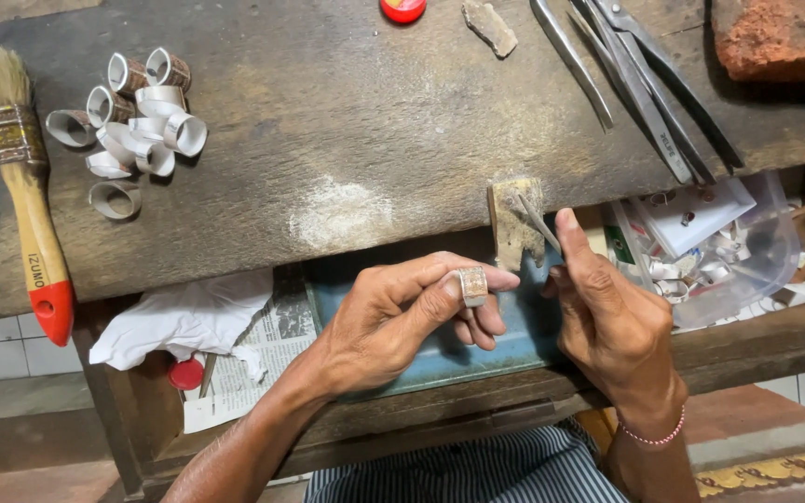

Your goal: Filing the surfaces of a metal ring to smooth it at a jewelry workbench.

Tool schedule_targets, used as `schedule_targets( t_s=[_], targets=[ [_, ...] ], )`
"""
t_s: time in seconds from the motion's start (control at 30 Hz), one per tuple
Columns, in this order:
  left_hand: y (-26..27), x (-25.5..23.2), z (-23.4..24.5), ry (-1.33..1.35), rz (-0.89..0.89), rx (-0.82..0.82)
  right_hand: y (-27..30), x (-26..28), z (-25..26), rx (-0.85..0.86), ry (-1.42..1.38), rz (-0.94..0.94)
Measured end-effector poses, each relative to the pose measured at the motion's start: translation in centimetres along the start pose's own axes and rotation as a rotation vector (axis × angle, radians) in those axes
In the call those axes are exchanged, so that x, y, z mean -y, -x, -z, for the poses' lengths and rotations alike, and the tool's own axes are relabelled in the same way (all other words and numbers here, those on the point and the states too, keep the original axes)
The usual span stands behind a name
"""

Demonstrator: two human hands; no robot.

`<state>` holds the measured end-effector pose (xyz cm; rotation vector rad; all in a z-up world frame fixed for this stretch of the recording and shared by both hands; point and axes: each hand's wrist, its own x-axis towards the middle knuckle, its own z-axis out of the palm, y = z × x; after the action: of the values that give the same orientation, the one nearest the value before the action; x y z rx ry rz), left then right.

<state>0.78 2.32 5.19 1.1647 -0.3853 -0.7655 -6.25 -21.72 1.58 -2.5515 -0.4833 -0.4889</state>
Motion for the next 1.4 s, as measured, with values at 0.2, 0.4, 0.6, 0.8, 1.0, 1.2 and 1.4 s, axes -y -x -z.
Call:
schedule_targets(
  t_s=[0.2, 0.4, 0.6, 0.8, 1.0, 1.2, 1.4],
  targets=[
    [0.0, 0.3, -0.3, 0.004, 0.045, -0.098, -0.2, 0.0, 0.1, 0.003, -0.004, 0.008],
    [0.2, 1.1, -0.8, 0.062, -0.189, -0.248, 0.3, -0.3, 0.0, 0.003, 0.026, 0.024],
    [0.2, 1.5, -1.2, -0.069, -0.336, -0.370, 0.3, -0.1, 0.0, 0.000, 0.042, 0.003],
    [0.4, 0.9, -1.4, -0.058, -0.352, -0.445, 0.3, 0.0, 0.0, 0.006, 0.040, -0.001],
    [0.5, 0.9, -1.5, -0.040, -0.306, -0.476, 0.4, 0.1, 0.0, 0.006, 0.037, -0.032],
    [0.6, 0.6, -1.5, -0.065, -0.287, -0.470, 0.4, 0.0, 0.0, 0.001, 0.039, -0.012],
    [0.6, 0.3, -1.4, -0.182, -0.254, -0.503, -0.2, 0.2, 0.1, -0.016, 0.044, 0.015]
  ],
)
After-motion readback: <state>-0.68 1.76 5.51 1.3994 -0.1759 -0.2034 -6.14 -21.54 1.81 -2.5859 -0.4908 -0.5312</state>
